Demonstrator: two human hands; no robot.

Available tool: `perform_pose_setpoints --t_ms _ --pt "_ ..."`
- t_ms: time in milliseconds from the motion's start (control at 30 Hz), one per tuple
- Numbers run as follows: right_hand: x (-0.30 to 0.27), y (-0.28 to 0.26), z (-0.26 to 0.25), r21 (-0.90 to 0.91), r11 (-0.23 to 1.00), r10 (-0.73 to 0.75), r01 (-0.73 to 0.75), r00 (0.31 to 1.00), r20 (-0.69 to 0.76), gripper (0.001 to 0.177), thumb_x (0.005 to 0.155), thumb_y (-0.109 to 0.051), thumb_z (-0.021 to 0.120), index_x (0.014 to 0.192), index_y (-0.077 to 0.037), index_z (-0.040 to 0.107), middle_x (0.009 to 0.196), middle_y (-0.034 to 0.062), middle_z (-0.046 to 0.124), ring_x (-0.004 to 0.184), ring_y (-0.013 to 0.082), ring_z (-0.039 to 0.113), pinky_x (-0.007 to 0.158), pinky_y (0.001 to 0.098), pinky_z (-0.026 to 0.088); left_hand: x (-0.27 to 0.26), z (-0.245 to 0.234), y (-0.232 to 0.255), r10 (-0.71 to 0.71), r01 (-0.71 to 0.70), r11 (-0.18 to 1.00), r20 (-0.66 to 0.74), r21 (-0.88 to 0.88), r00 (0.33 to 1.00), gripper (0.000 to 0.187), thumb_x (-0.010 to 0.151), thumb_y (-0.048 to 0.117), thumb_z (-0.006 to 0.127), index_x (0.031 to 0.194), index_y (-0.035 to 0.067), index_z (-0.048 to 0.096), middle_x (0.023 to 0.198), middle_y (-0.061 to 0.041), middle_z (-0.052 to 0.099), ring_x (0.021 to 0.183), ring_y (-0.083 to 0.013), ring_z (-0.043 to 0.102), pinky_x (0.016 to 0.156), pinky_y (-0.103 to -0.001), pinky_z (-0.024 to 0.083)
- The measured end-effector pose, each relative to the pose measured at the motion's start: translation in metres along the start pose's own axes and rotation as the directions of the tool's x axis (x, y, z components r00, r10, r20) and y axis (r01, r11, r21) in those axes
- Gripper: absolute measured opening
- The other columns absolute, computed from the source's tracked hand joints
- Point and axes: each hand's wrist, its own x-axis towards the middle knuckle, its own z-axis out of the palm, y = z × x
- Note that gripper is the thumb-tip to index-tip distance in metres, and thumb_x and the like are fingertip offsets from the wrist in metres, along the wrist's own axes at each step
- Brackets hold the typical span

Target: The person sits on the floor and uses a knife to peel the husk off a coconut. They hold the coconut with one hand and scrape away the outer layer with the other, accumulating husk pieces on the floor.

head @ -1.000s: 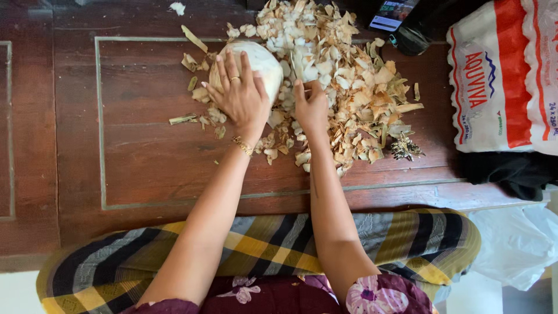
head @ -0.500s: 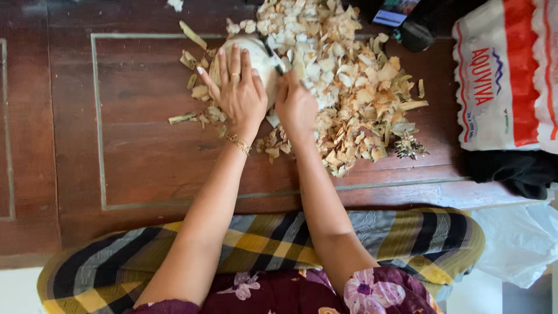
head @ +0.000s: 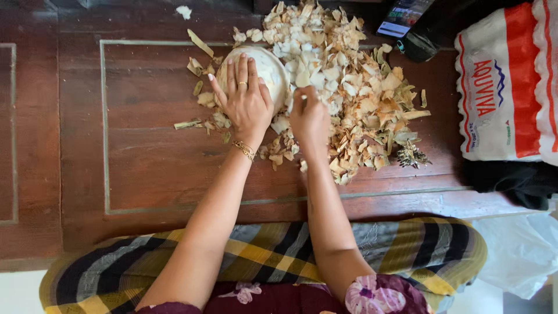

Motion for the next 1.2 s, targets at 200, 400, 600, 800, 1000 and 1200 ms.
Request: perform_pose_setpoints --t_ms 200,400,600,800,1000,1200 --pt "0.008 -0.018 0.017 -0.097 0.983 -0.165 0.156 0.981 -0.102 0.015 0.101 -0.016 0.056 0.103 -0.005 0.066 0.068 0.021 0.069 0.058 0.0386 0.069 0.051 0.0463 0.053 0.001 0.002 0.001 -0.01 0.01 1.0 0.026 -0.003 1.0 0.049 0.1 0.024 0.05 0.142 0.003 0.059 0.156 -0.011 0.047 0.147 -0.031 0.037 0.123 -0.059 0.0" --pt "-0.008 -0.016 0.007 -0.094 0.995 -0.028 0.027 0.999 -0.019 0.015 0.101 -0.015 0.053 0.096 -0.003 0.061 0.068 0.0196 0.07 0.059 0.0366 0.071 0.051 0.0474 0.053 0.002 0.007 0.004 -0.042 0.042 0.999 0.019 0.003 0.999 0.048 0.1 0.023 0.05 0.143 0.002 0.058 0.157 -0.01 0.046 0.149 -0.0301 0.036 0.123 -0.059 -0.001" --pt "0.028 -0.009 0.019 -0.093 0.988 -0.133 0.125 0.988 -0.08 0.014 0.099 -0.016 0.056 0.097 -0.003 0.063 0.075 0.0251 0.069 0.07 0.0445 0.069 0.062 0.0512 0.053 0.001 -0.001 0.007 -0.036 0.036 0.999 0.02 -0.014 0.999 0.046 0.103 0.022 0.049 0.142 0.001 0.059 0.156 -0.011 0.048 0.149 -0.0318 0.036 0.124 -0.058 0.0" --pt "0.01 -0.008 0.005 -0.013 0.997 0.077 -0.077 0.997 0.0 0.015 0.095 -0.019 0.06 0.095 -0.005 0.065 0.071 0.0255 0.068 0.072 0.0428 0.07 0.066 0.0514 0.052 0.005 0.0 0.007 -0.025 0.025 1.0 -0.006 -0.003 1.0 0.047 0.101 0.024 0.049 0.14 0.001 0.06 0.154 -0.012 0.051 0.148 -0.0322 0.038 0.123 -0.058 0.002" --pt "0.044 0.008 0.028 -0.024 0.999 0.04 -0.039 0.999 0.027 0.014 0.096 -0.017 0.062 0.095 -0.004 0.065 0.074 0.0257 0.068 0.075 0.0447 0.068 0.067 0.0514 0.051 0.005 -0.002 0.007 -0.017 0.017 1.0 0.018 0.005 1.0 0.046 0.104 0.025 0.047 0.141 0.001 0.06 0.155 -0.012 0.05 0.148 -0.0326 0.037 0.124 -0.056 0.0" --pt "0.025 0.036 0.026 0.021 1.0 -0.023 0.022 0.999 0.046 0.014 0.094 -0.015 0.061 0.096 -0.002 0.065 0.083 0.0252 0.071 0.078 0.0449 0.069 0.07 0.0506 0.053 0.004 0.007 0.004 -0.026 0.026 1.0 0.023 0.013 0.999 0.047 0.103 0.026 0.047 0.14 0.001 0.059 0.155 -0.012 0.048 0.148 -0.0316 0.036 0.123 -0.057 -0.001"
